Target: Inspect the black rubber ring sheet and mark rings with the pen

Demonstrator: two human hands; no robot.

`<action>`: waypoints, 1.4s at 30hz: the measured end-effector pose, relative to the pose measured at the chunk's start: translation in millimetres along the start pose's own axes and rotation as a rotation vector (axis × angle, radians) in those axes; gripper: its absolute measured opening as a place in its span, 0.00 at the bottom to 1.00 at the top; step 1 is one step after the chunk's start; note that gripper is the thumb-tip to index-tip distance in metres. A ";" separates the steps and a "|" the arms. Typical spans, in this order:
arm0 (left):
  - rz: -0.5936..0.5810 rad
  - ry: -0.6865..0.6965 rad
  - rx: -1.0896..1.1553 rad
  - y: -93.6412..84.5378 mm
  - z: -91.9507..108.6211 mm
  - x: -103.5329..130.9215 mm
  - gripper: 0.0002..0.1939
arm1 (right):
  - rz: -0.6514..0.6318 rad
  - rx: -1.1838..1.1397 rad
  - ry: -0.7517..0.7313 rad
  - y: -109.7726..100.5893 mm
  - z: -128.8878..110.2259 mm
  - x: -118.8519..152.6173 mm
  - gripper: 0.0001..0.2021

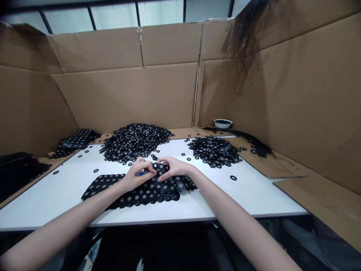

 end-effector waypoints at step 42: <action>-0.045 -0.045 0.021 0.8 0.0 -0.4 0.08 | 0.003 0.044 0.024 0.6 5.1 -0.9 0.19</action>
Point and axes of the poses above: each hand's wrist, its own x-axis away from the middle knuckle, its own y-axis out of the palm, z = x × y, the point moved 5 cm from there along -x, towards the middle knuckle
